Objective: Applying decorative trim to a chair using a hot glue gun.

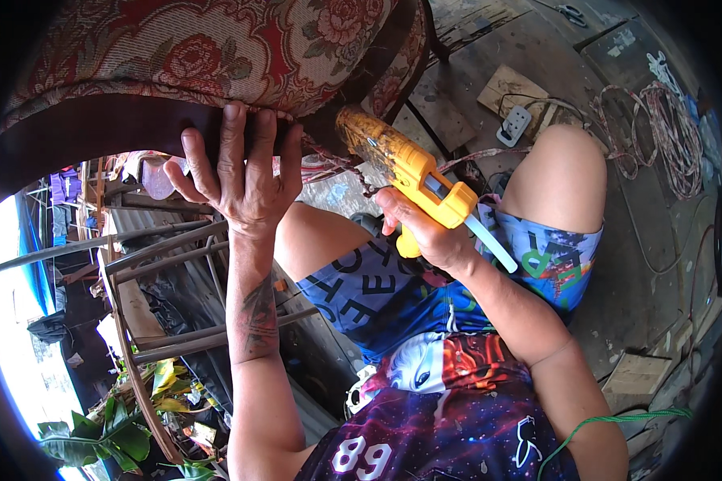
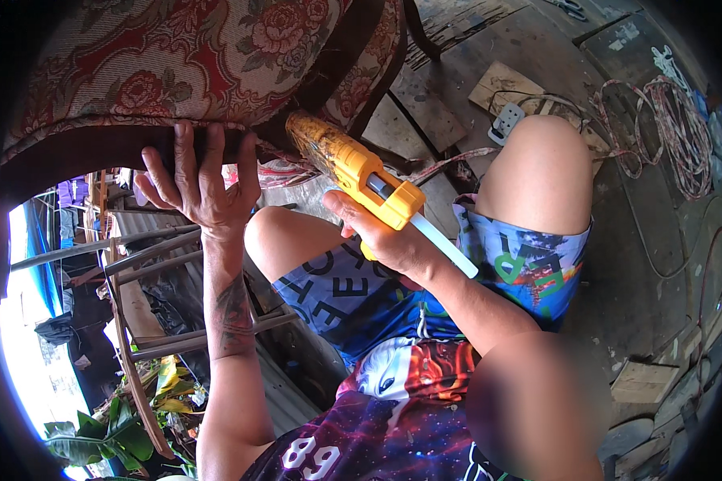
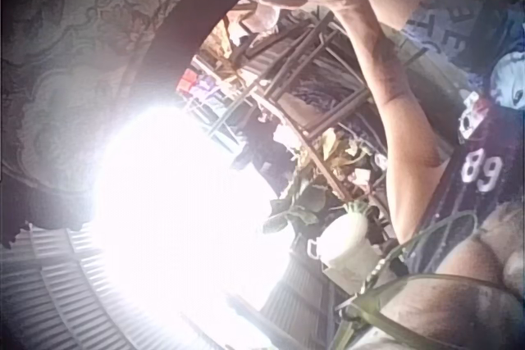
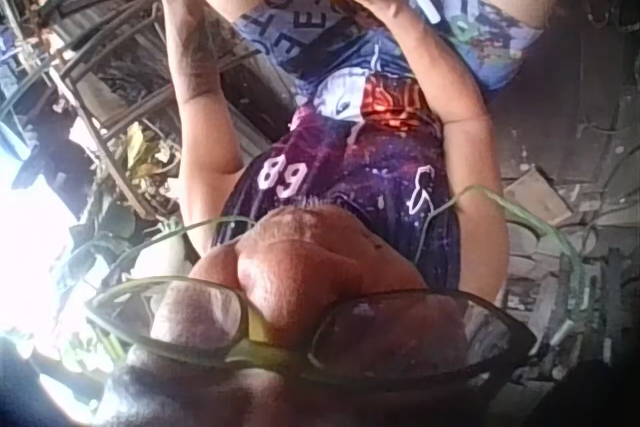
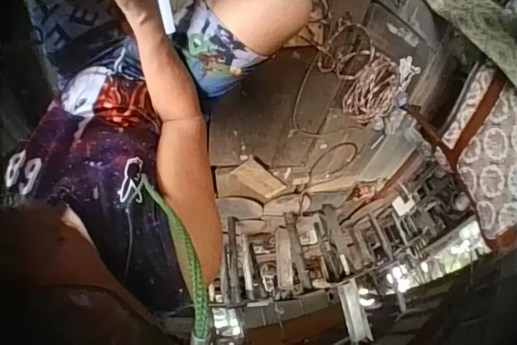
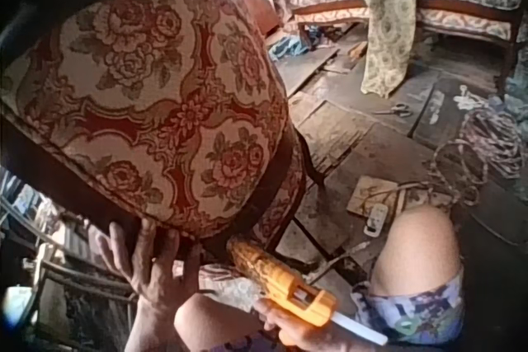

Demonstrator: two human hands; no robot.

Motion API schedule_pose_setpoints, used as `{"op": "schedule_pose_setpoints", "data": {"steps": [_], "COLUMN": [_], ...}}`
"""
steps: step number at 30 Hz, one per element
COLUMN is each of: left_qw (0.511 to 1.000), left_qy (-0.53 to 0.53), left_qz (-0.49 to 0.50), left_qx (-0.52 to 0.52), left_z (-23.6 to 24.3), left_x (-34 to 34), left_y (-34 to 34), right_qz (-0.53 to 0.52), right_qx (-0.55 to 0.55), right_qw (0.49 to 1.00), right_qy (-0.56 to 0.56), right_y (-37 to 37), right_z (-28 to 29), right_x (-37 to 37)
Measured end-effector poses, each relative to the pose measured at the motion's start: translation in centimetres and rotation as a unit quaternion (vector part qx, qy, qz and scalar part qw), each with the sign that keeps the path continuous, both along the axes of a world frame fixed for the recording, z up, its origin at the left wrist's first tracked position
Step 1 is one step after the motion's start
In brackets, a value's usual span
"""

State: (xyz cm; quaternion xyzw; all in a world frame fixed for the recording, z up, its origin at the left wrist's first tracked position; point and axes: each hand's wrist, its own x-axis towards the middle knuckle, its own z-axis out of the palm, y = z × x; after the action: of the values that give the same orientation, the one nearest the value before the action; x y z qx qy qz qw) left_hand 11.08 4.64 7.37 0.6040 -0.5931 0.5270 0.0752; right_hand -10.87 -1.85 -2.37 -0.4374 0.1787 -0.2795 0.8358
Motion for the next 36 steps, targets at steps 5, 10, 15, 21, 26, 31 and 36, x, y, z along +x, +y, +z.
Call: {"op": "schedule_pose_setpoints", "data": {"steps": [5, 10, 15, 21, 26, 31, 36], "left_qw": [1.000, 1.000, 1.000, 1.000, 1.000, 1.000, 1.000], "left_qy": [-0.001, 0.000, 0.005, 0.002, 0.003, 0.004, 0.006], "left_qz": [-0.006, -0.005, -0.008, -0.007, -0.002, -0.004, 0.012], "left_qx": [-0.002, 0.001, 0.000, -0.005, -0.005, -0.009, 0.000], "left_z": [-0.1, 0.0, -0.1, -0.1, -0.1, -0.2, -0.1], "left_x": [0.0, 0.0, 0.0, 0.0, -0.1, -0.1, -0.3], "left_y": [-0.2, -0.1, -0.2, -0.2, -0.2, -0.4, -0.1], "right_qz": [-0.046, -0.063, -0.045, -0.045, -0.164, -0.345, -0.547], "right_qx": [-0.156, -0.220, 0.004, -0.055, -0.152, -0.117, -0.042], "right_qw": [0.986, 0.973, 0.998, 0.997, 0.966, 0.931, 0.824], "right_qy": [-0.032, -0.025, -0.036, -0.019, 0.130, 0.013, -0.141], "right_y": [0.2, 0.0, 0.0, -0.4, -0.4, -5.4, -13.5], "right_z": [-2.0, -2.3, -1.0, -0.3, -0.8, 2.4, 6.9], "right_x": [0.3, 0.4, 0.7, 0.4, 0.2, -1.9, -5.1]}}
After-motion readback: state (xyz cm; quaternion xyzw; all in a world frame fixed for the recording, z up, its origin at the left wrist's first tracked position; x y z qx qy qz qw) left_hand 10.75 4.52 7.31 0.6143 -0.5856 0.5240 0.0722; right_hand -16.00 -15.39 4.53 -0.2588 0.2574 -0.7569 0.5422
